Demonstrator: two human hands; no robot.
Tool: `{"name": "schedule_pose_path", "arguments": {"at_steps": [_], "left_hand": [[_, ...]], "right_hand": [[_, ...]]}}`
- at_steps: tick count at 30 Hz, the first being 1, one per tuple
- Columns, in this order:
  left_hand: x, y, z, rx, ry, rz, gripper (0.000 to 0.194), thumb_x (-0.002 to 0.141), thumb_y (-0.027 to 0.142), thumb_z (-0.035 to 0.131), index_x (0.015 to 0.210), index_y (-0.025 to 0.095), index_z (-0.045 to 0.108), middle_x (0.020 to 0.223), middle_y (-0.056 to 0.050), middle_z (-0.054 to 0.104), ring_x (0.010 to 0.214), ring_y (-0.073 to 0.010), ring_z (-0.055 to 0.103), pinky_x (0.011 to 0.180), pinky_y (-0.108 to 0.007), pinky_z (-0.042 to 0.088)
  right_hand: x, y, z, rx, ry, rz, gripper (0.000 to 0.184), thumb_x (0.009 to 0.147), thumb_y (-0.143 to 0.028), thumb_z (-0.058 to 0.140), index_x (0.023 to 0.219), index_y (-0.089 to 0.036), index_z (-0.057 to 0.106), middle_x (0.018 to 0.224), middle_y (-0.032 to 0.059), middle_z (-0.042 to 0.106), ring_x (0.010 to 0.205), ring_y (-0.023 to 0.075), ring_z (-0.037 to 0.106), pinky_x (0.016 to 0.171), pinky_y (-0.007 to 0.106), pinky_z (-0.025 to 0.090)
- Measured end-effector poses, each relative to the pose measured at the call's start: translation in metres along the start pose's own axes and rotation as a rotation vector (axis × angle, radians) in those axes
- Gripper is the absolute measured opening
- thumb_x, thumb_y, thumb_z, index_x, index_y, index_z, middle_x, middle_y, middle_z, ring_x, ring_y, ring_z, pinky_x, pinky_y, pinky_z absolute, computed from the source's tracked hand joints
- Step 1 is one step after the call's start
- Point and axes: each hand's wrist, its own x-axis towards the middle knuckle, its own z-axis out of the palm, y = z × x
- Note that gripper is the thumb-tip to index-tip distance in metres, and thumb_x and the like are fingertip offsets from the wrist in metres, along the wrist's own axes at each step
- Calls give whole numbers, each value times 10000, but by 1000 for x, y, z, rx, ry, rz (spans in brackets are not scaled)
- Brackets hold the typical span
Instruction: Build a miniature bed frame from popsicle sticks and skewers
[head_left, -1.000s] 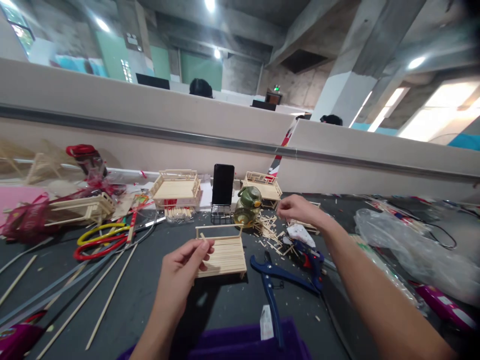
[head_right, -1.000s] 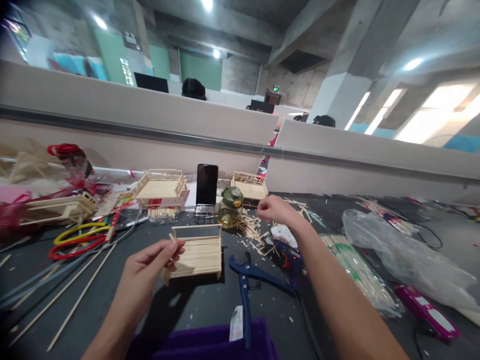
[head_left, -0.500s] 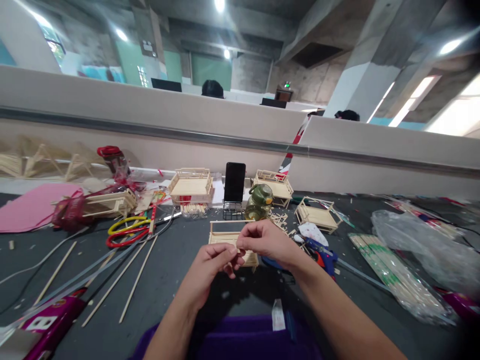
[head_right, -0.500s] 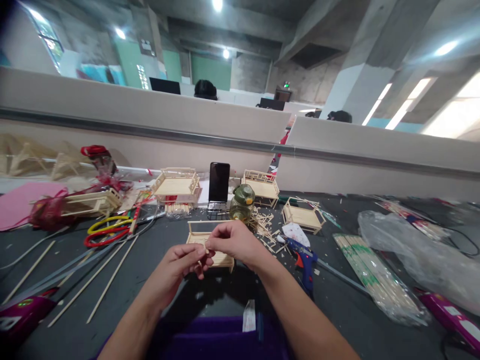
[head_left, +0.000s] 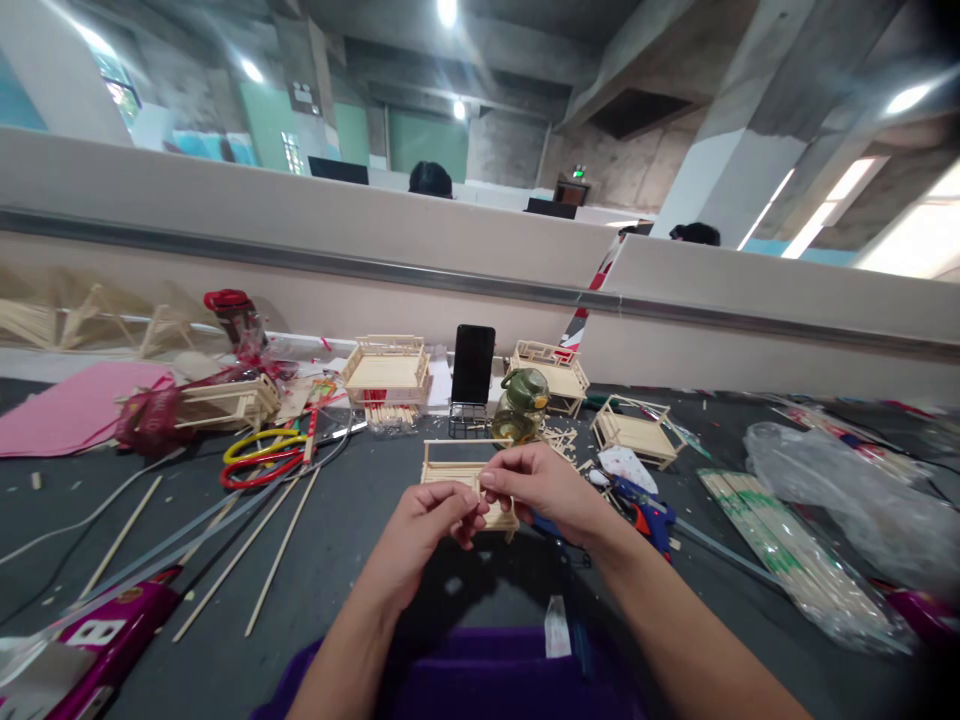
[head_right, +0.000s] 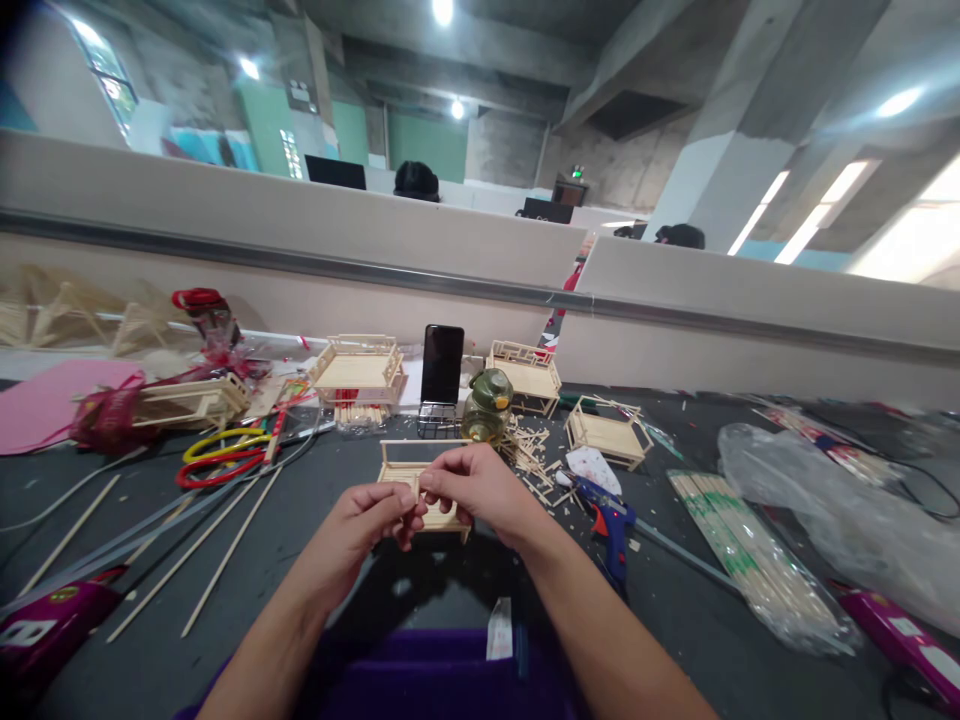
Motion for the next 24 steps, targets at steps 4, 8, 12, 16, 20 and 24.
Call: {"name": "schedule_pose_path", "arguments": {"at_steps": [4,8,12,16,20,24], "left_hand": [[1,3,3,122,-2,46,282,798,373,662,661,130,706,624,-31,622,587,-107,508,562,-209,414],[4,1,2,229,148,67,307,760,437,691,741,133,732,703,-50,668,651,-132,550,569,-209,430],[7,-4,-2,252,294,105,321,722,465,719,768,148,722,726,-40,665,698,-152,572,577,-213,457],[8,-7,-5,242,350,110,333,693,480,738,759,155,707,710,-15,623,649,-130,534,571,-217,470],[8,-7,-7,263,356,100,354,696,498,730,777,154,708,724,-19,618,652,-129,527,571,-216,467],[8,-7,-7,289,348,103,353,707,500,720,761,152,705,720,-18,606,647,-127,511,572,-217,463]], "right_hand": [[-3,-3,-5,-111,35,-28,252,751,-423,686,710,-175,673,570,-23,573,476,78,439,410,188,313],[1,-13,-58,-563,233,-197,195,804,-336,604,719,-178,679,637,-5,622,562,101,508,531,218,369],[18,-10,-131,-1348,258,53,189,821,-287,561,768,-202,721,734,29,694,676,150,593,578,234,354],[39,18,-168,-1475,159,138,199,810,-231,563,832,-196,758,845,59,734,767,176,638,594,227,359],[49,42,-187,-1557,22,148,221,781,-191,573,892,-227,761,909,40,747,811,174,655,593,210,356],[49,54,-206,-1649,-142,147,187,697,-152,625,780,-240,767,846,38,753,792,194,663,585,221,345]]}}
